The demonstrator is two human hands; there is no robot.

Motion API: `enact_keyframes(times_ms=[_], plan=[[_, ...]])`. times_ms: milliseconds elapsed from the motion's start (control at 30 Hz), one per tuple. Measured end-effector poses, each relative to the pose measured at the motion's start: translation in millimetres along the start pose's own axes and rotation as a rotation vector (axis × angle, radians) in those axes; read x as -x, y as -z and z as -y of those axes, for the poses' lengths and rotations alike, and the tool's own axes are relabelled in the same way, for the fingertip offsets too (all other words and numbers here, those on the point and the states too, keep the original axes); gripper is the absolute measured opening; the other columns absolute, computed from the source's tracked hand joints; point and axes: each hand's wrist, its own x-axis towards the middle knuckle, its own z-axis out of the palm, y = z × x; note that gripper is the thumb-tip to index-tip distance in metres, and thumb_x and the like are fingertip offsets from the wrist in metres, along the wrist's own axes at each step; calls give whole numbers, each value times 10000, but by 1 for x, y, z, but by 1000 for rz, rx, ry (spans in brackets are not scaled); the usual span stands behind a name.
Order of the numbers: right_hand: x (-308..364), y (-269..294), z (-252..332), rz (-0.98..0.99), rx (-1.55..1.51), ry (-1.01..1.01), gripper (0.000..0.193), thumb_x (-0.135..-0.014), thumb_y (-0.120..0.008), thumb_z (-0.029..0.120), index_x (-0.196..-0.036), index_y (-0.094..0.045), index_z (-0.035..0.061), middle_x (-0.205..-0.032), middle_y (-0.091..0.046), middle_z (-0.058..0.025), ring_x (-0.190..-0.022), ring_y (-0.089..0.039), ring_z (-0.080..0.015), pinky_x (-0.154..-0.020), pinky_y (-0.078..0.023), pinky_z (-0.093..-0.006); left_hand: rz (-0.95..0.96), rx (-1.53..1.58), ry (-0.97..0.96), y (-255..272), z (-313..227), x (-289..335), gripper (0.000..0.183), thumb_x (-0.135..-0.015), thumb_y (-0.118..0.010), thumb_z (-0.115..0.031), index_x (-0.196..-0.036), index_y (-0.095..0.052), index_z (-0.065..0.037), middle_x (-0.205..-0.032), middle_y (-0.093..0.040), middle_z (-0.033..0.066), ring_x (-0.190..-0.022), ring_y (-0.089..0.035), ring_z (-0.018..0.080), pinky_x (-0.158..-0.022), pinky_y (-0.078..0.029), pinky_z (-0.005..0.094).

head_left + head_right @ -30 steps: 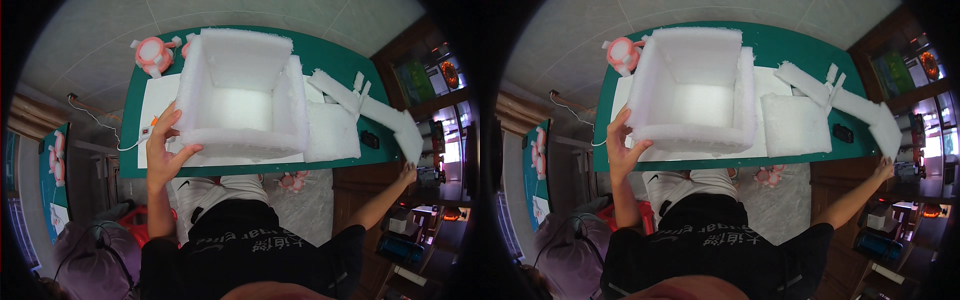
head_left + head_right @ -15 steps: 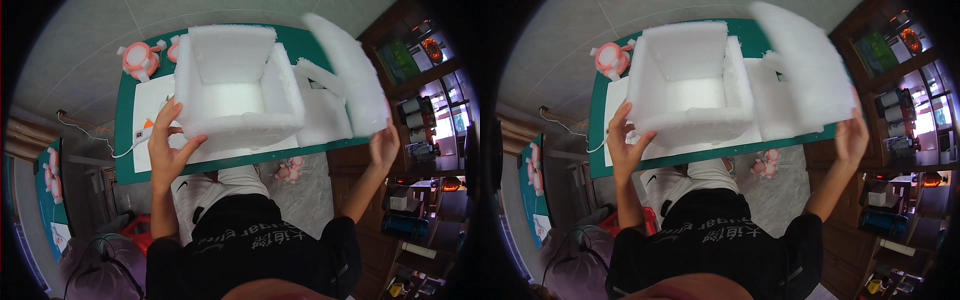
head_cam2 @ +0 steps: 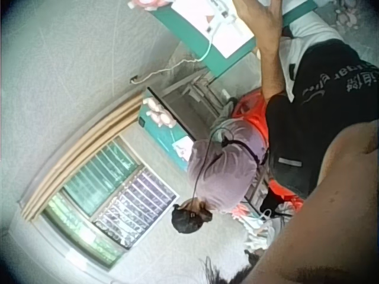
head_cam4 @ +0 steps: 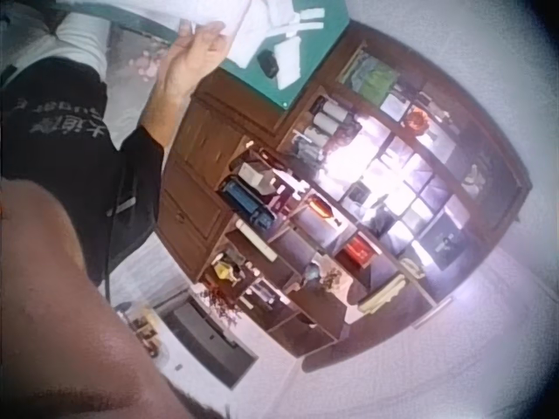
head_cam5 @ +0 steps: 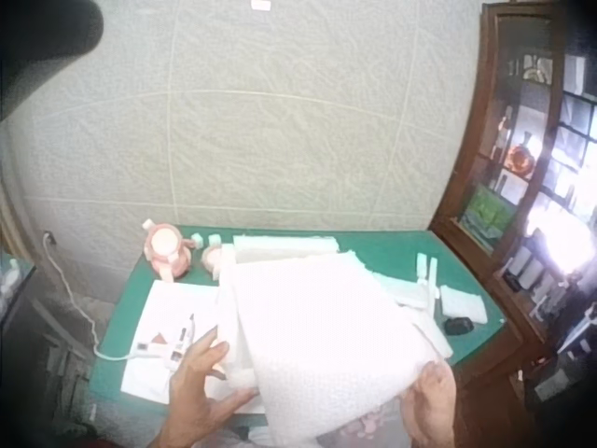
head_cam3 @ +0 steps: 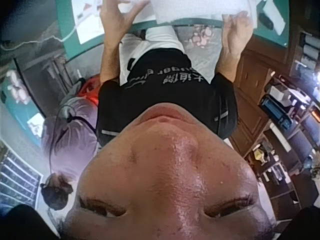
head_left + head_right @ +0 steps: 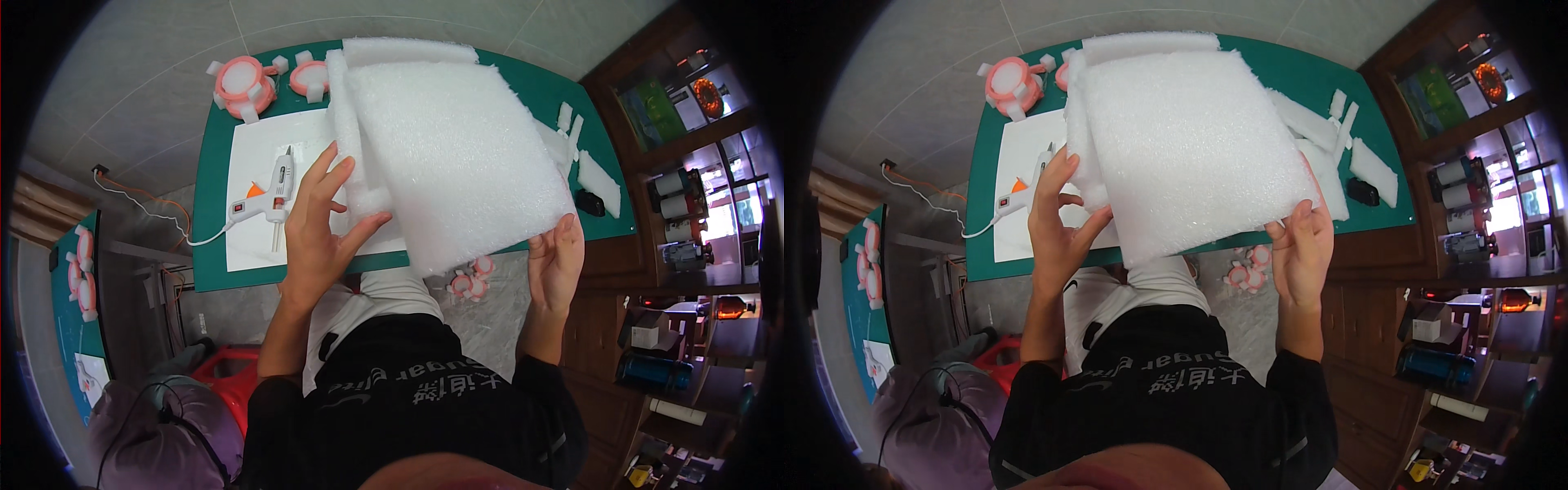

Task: Assembling a small box out of foam pieces using a hot glue gun.

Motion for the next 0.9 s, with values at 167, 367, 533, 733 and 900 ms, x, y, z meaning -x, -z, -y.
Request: enact_keyframes(times_ms=[167,367,533,733,900], plan=[[-6,-27,-11,-187,181,103,315,-1035,-583,261,-1201,-532,-2,-891,-588,-1,-791,-597,-70,-832,-567,-270,9,-13,-42,-3,1,-1,811,-704,-899,-137,-1402,-486,-152,-1480,-470,220,-1191,-617,326,-747,-595,315],[-11,-28,-5,-178,68,43,195,-1031,-593,231,-1072,-552,45,-770,-506,56,-695,-524,-18,-809,-570,-272,14,14,-36,-4,1,-3,824,-684,-892,-93,-1399,-488,-158,-1469,-472,223,-1197,-611,342,-752,-603,327],[-8,-30,-13,-163,58,63,230,-1039,-574,227,-1143,-554,23,-927,-601,9,-796,-599,-47,-819,-573,-268,4,-5,-52,-5,4,-2,844,-671,-902,-108,-1405,-489,-164,-1465,-476,220,-1198,-610,342,-741,-605,325],[-4,-22,-14,-105,-13,57,279,-1039,-569,219,-1213,-545,2,-1166,-650,-78,-986,-661,-100,-842,-566,-251,12,4,-40,-3,2,-2,847,-665,-900,-88,-1401,-491,-171,-1467,-474,216,-1190,-614,335,-742,-602,327],[-3,-17,-22,-86,-44,69,305,-1037,-572,224,-1237,-539,-4,-1158,-646,-67,-986,-652,-88,-843,-564,-244,16,-8,-56,-3,4,-2,847,-662,-897,-71,-1397,-490,-172,-1470,-473,212,-1192,-614,333,-741,-600,326]])
